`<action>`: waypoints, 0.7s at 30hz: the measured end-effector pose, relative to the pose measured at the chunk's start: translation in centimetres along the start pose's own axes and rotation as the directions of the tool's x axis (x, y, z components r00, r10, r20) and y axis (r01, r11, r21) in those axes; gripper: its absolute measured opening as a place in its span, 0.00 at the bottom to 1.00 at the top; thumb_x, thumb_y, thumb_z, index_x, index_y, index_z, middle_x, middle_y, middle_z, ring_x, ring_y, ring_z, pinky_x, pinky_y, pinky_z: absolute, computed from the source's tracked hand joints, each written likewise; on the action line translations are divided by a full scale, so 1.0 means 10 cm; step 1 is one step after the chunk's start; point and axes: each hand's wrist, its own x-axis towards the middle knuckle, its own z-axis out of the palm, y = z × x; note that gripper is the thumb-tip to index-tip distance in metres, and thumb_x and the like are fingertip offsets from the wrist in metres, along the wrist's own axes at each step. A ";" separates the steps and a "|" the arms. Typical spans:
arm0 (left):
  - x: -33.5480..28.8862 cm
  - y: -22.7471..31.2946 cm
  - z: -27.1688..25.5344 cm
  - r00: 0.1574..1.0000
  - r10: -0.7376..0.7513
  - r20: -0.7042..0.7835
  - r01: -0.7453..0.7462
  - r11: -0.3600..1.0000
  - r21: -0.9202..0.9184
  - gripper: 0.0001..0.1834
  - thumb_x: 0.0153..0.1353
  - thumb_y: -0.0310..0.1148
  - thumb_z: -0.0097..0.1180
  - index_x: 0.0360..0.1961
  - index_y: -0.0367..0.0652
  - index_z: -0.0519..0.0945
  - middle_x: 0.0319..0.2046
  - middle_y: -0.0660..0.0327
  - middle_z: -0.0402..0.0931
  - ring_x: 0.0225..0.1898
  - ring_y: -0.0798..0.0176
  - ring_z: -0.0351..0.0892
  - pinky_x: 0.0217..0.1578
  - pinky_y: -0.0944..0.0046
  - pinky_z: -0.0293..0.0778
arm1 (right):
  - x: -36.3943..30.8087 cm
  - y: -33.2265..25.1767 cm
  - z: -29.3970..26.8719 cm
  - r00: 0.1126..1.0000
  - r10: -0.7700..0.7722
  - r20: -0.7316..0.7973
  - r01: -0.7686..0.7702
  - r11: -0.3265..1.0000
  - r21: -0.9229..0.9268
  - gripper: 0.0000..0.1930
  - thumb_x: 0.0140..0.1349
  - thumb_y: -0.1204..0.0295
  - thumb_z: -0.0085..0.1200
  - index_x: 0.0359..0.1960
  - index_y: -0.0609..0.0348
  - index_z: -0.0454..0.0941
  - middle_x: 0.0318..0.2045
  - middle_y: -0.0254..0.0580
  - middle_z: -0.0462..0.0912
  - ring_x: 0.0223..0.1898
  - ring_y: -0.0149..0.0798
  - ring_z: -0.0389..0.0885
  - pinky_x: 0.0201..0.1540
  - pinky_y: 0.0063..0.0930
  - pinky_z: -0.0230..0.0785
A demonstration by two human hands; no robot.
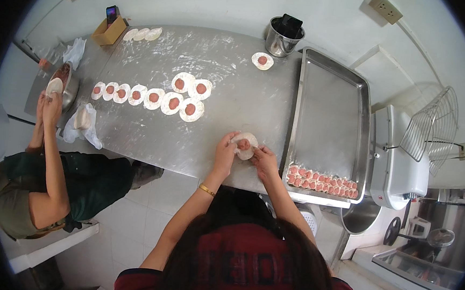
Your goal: The person places small meat portions onto round dough wrappers, folds them into dumplings, and arranges them on a metal tray. A coworker prepares additional dough wrappers on the same table.
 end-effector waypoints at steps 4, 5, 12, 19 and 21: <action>-0.01 -0.02 -0.18 0.986 0.156 0.054 -0.160 0.820 0.550 0.20 0.58 0.25 0.38 0.50 0.34 0.76 0.48 0.52 0.77 0.50 0.56 0.76 0.51 0.62 0.69 | 0.00 0.02 0.00 0.995 -0.012 -0.099 0.011 1.000 -0.004 0.08 0.63 0.75 0.47 0.42 0.64 0.73 0.35 0.41 0.80 0.36 0.37 0.80 0.41 0.29 0.75; -0.01 -0.03 -0.20 0.984 0.168 0.066 -0.172 0.761 0.626 0.20 0.58 0.25 0.38 0.49 0.33 0.77 0.47 0.52 0.78 0.49 0.56 0.76 0.50 0.62 0.69 | -0.03 0.01 -0.01 0.996 -0.028 -0.086 0.033 0.998 0.061 0.08 0.63 0.76 0.48 0.41 0.64 0.74 0.35 0.40 0.80 0.36 0.37 0.81 0.40 0.28 0.75; 0.02 -0.08 -0.40 0.989 0.014 0.149 -0.122 0.651 0.749 0.19 0.61 0.25 0.38 0.50 0.34 0.76 0.45 0.52 0.78 0.44 0.58 0.79 0.43 0.62 0.76 | -0.24 0.14 -0.06 0.994 0.000 -0.107 -0.032 0.953 -0.300 0.09 0.60 0.77 0.50 0.41 0.65 0.75 0.34 0.39 0.80 0.36 0.34 0.80 0.39 0.24 0.73; 0.02 -0.12 -0.37 0.978 -0.060 0.199 -0.048 0.865 0.499 0.17 0.62 0.22 0.46 0.53 0.37 0.74 0.44 0.56 0.77 0.42 0.64 0.79 0.37 0.68 0.80 | -0.21 0.25 -0.01 0.968 -0.250 -0.016 0.232 0.918 -0.321 0.13 0.56 0.79 0.54 0.44 0.68 0.77 0.35 0.38 0.81 0.35 0.29 0.78 0.39 0.21 0.70; 0.00 -0.10 -0.35 0.979 -0.091 0.182 0.010 0.914 0.406 0.17 0.62 0.22 0.49 0.52 0.37 0.74 0.43 0.58 0.77 0.42 0.66 0.78 0.37 0.68 0.79 | -0.22 0.25 0.00 0.959 -0.284 -0.002 0.269 0.910 -0.315 0.14 0.55 0.79 0.55 0.44 0.68 0.78 0.35 0.38 0.82 0.35 0.29 0.78 0.40 0.21 0.70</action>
